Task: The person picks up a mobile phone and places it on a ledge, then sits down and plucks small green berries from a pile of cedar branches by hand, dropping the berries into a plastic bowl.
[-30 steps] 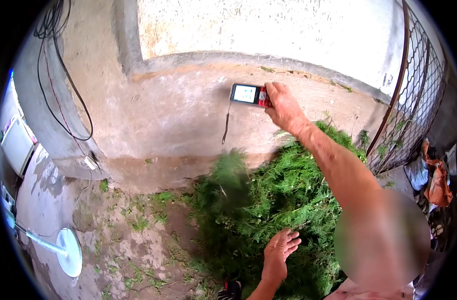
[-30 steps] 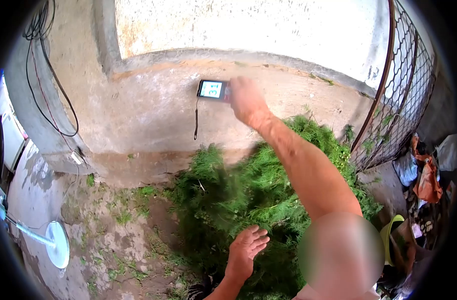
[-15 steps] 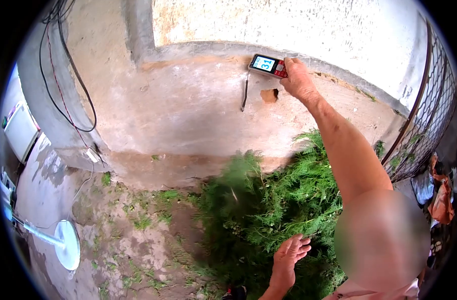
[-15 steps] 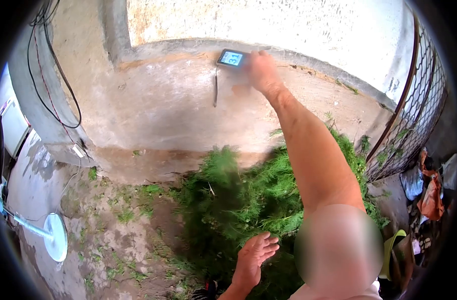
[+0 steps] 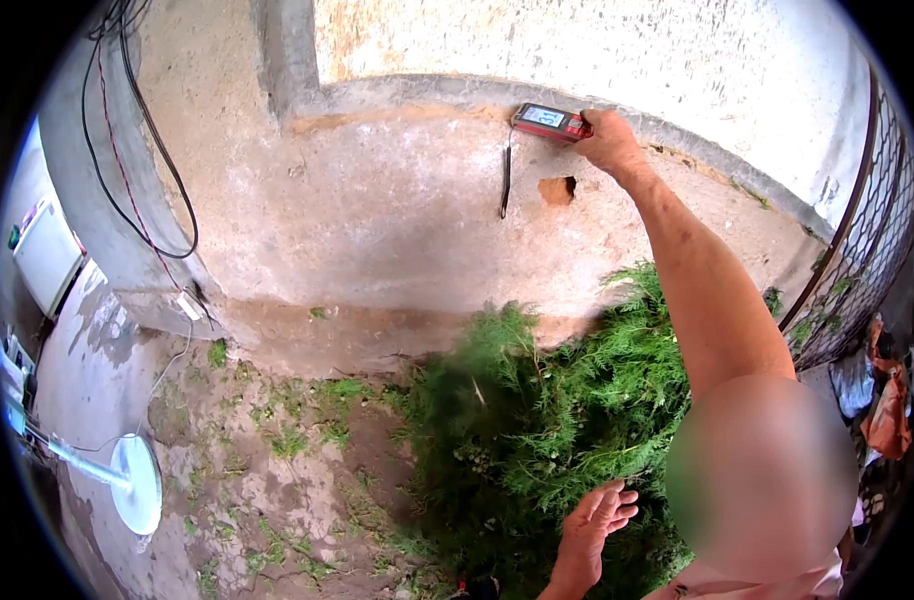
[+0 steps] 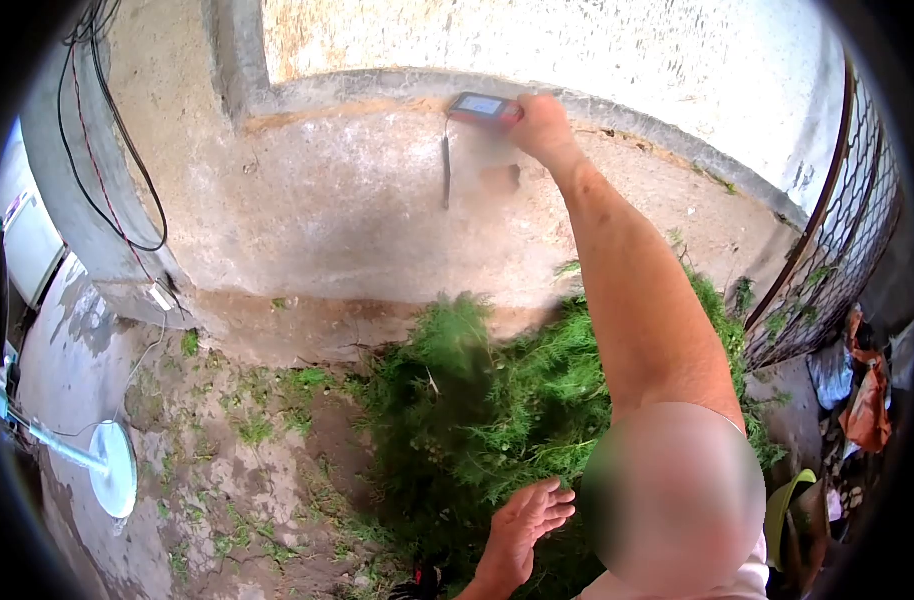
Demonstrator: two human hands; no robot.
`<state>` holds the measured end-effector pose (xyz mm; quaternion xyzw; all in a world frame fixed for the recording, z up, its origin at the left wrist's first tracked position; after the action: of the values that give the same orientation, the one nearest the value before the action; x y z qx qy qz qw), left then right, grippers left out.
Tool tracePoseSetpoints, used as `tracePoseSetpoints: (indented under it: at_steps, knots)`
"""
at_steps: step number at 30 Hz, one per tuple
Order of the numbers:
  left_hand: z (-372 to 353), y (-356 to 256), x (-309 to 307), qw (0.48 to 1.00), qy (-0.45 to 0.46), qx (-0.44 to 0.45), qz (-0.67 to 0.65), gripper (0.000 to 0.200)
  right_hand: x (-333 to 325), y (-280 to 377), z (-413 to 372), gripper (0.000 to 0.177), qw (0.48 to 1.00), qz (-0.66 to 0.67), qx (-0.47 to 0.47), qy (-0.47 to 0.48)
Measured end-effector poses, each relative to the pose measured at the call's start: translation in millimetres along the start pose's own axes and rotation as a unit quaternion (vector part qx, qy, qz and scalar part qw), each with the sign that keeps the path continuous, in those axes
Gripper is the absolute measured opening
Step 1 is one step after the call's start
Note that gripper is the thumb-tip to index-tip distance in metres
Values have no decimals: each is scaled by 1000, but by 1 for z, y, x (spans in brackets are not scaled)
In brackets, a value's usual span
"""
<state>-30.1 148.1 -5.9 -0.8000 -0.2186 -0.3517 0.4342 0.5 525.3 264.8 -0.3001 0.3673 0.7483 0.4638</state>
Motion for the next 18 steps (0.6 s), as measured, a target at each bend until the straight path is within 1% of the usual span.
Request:
tracePoseSetpoints:
  at_steps: [2, 4, 5, 6, 7, 10, 12, 13, 14, 15, 16, 18]
  knots:
    - [1, 2, -4, 1000, 4, 5, -3, 51, 2, -2, -3, 26, 995, 88, 43, 9]
    - [4, 5, -5, 1000, 10, 16, -10, 50, 4, -5, 0, 29, 991, 122, 50, -18]
    - [3, 5, -7, 999, 6, 39, -5, 49, 6, -8, 2, 31, 988, 139, 54, -32]
    - [1, 4, -8, 998, 2, 63, 1, 48, 10, -12, 7, 36, 992, 107, 59, -28]
    - [0, 3, -9, 996, -2, 86, 7, 47, 13, -18, 11, 35, 992, 109, 52, -42]
    - [4, 3, -10, 998, -17, 68, 7, 44, 16, -23, 14, 31, 990, 98, 37, -90]
    - [5, -4, -8, 999, -20, 24, -2, 47, 16, -25, 11, 28, 988, 72, 38, -133]
    - [5, -5, -8, 1000, -22, 1, -7, 49, 17, -27, 10, 19, 981, 58, 32, -184]
    - [5, -4, -9, 999, -24, 24, -2, 47, 20, -30, 11, 12, 970, 44, 26, -236]
    - [4, 0, -11, 999, -26, 46, 2, 45, 18, -29, 7, 12, 957, 29, 21, -287]
    - [3, 1, -12, 997, -27, 69, 5, 42, 19, -28, 8, 14, 969, 14, 36, -243]
    - [3, 1, -12, 997, -30, 71, 7, 41, 22, -30, 7, 14, 953, -24, 85, -290]
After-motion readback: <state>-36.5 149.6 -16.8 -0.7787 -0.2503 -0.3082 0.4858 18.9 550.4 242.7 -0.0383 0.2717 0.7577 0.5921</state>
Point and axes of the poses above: each hand's wrist, its own z-axis towards the middle knuckle, its own x-axis out of the palm, y = z × x, the point moved 5 cm from there along z, towards the middle knuckle, and after that the axes turned 2 degrees about x, right-handed, at the moved point
